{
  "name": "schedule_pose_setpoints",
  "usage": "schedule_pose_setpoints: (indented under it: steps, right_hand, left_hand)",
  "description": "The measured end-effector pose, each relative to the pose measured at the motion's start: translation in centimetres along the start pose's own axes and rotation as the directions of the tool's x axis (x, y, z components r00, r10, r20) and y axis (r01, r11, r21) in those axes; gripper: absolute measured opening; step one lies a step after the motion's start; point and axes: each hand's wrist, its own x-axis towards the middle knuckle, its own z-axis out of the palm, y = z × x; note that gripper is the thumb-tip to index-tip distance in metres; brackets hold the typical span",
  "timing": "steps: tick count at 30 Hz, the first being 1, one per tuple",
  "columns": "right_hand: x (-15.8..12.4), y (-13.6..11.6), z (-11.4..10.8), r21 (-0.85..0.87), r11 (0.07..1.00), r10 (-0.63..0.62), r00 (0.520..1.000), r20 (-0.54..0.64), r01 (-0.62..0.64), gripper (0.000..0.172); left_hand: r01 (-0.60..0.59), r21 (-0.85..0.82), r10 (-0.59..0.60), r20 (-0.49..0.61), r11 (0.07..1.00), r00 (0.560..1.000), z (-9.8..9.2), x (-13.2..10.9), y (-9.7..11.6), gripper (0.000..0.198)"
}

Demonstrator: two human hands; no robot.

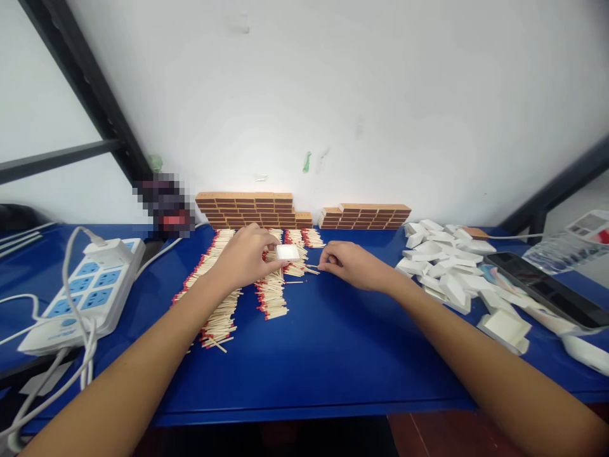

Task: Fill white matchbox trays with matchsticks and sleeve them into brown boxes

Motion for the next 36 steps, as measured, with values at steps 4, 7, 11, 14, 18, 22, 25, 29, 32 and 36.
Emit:
schedule_pose_setpoints:
  steps: [4,7,11,14,18,22,25,29,32,36]
  right_hand:
    - [0.1,1.5,-0.4,0.016,0.999,-0.047,0.999,0.013,0.047,0.018]
    - [0.2,1.5,-0.3,0.086,0.994,-0.069,0.997,0.043,0.065,0.021]
    - [0.2,0.6,0.5,0.126,0.99,-0.065,0.996,0.06,0.057,0.022]
    - [0.3,0.2,1.2,0.122,0.99,-0.072,0.996,0.056,0.065,0.022]
    - [0.3,0.3,1.1,0.166,0.985,-0.066,0.993,0.093,0.05,0.023]
    - [0.1,0.7,0.2,0.225,0.974,-0.051,0.994,0.096,0.028,0.025]
    - [0.0,1.1,-0.5,0.255,0.967,-0.027,0.997,0.069,0.008,0.026]
    - [-0.1,1.5,-1.0,0.273,0.962,0.0,0.999,0.046,-0.013,0.029]
    - [-0.1,1.6,-1.1,0.267,0.964,-0.009,0.999,0.031,0.001,0.03]
    - [-0.3,0.6,-1.1,0.272,0.961,-0.044,0.998,-0.035,0.052,0.027]
  left_hand:
    - [-0.004,-0.037,0.006,0.039,0.999,0.999,0.0,0.0,0.2,0.032]
    - [0.001,-0.044,0.001,0.045,0.999,0.999,-0.1,0.0,0.2,0.031]
    - [0.011,-0.043,-0.01,0.013,0.999,1.0,-0.2,0.0,0.1,0.035]
    - [0.016,-0.049,-0.015,0.019,0.999,1.0,-0.2,0.0,0.2,0.033]
    - [0.013,-0.065,-0.01,0.046,0.998,0.999,0.0,0.0,0.3,0.03]
    - [0.018,-0.061,-0.014,0.068,0.998,0.998,0.2,0.0,0.3,0.032]
    - [0.015,-0.046,-0.011,0.095,0.999,0.995,0.4,0.1,0.3,0.033]
    - [-0.005,-0.035,0.008,0.102,0.999,0.995,0.7,0.1,0.5,0.032]
    - [-0.01,-0.04,0.015,0.113,0.999,0.994,0.8,0.0,0.7,0.032]
    - [-0.031,-0.064,0.037,0.096,0.997,0.995,1.0,-0.2,1.3,0.03]
